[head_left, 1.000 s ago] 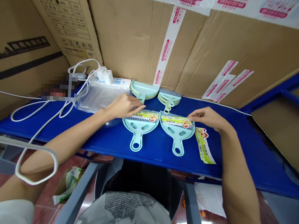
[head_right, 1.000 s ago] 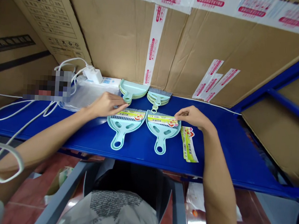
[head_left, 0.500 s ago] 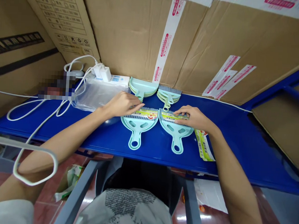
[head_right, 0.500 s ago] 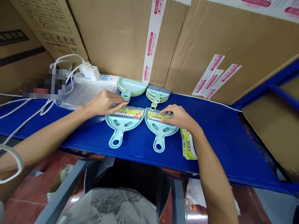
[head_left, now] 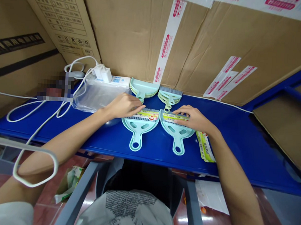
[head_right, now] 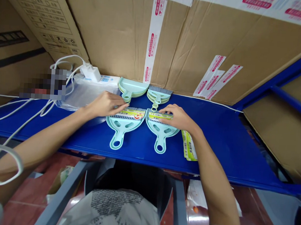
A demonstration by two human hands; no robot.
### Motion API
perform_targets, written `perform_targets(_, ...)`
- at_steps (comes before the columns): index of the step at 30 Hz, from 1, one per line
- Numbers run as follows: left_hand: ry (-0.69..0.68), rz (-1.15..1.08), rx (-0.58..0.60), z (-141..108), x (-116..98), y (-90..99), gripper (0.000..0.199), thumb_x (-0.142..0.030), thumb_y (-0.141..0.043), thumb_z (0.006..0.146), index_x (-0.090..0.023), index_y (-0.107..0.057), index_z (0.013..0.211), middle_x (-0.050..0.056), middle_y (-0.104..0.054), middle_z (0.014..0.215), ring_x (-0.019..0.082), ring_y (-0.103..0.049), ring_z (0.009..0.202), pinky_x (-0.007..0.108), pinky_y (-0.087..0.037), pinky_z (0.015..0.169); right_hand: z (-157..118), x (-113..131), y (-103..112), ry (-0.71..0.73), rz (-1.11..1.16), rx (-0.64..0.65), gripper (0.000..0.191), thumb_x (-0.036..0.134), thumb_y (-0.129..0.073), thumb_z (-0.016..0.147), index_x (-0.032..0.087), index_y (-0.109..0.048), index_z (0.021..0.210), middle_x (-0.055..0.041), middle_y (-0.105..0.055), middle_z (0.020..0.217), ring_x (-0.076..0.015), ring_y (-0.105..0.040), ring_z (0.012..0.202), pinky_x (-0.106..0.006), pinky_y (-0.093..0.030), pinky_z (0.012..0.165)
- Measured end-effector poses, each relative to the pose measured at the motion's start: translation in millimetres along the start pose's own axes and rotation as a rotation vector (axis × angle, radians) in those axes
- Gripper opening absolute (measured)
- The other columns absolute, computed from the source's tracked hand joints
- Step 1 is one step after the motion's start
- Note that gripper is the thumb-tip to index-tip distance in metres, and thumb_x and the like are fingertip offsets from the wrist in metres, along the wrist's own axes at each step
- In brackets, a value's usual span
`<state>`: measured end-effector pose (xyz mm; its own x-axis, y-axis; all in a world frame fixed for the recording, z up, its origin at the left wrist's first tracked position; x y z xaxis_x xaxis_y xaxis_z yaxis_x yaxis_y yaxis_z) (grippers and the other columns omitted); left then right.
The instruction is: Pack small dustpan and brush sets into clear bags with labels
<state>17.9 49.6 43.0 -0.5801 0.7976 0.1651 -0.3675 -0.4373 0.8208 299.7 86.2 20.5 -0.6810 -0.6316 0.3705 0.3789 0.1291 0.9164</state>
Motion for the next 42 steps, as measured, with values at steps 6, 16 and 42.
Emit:
perform_targets(6,0.023,-0.175,0.042,0,0,-7.3,0.034,-0.032,-0.049,0.112,-0.016,-0.078,0.106,0.009,-0.081,0.098,0.022,-0.078,0.084,0.033,-0.057,0.074,-1,-7,-7,0.018,-0.025,0.010,0.045,0.058,-0.072,0.093,0.024,-0.080,0.122,-0.0120,-0.076,0.129,-0.0353,-0.067,0.120,-0.055,-0.047,0.109)
perform_targets(16,0.047,-0.185,0.148,1,-5,-14.5,0.035,-0.031,-0.049,0.112,-0.017,-0.080,0.113,0.010,-0.081,0.107,0.024,-0.078,0.090,0.035,-0.059,0.075,-3,4,-4,0.011,-0.005,0.079,0.041,0.057,-0.071,0.093,0.025,-0.079,0.118,-0.0123,-0.075,0.125,-0.0344,-0.069,0.119,-0.052,-0.051,0.107)
perform_targets(42,0.010,-0.260,0.273,-4,-3,-25.1,0.035,-0.038,-0.060,0.108,-0.016,-0.076,0.130,0.014,-0.079,0.121,0.027,-0.077,0.108,0.039,-0.062,0.095,-4,18,-3,0.015,-0.020,0.106,0.041,0.059,-0.074,0.092,0.025,-0.078,0.115,-0.0115,-0.076,0.126,-0.0344,-0.069,0.120,-0.052,-0.051,0.106)
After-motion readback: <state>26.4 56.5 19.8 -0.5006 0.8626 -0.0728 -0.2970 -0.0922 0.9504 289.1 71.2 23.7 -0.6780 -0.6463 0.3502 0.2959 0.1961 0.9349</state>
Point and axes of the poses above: each hand's wrist, its own z-axis towards the middle knuckle, its own y-axis out of the back of the hand, x = y × z, the point moved 7 cm from there along z, towards the middle knuckle
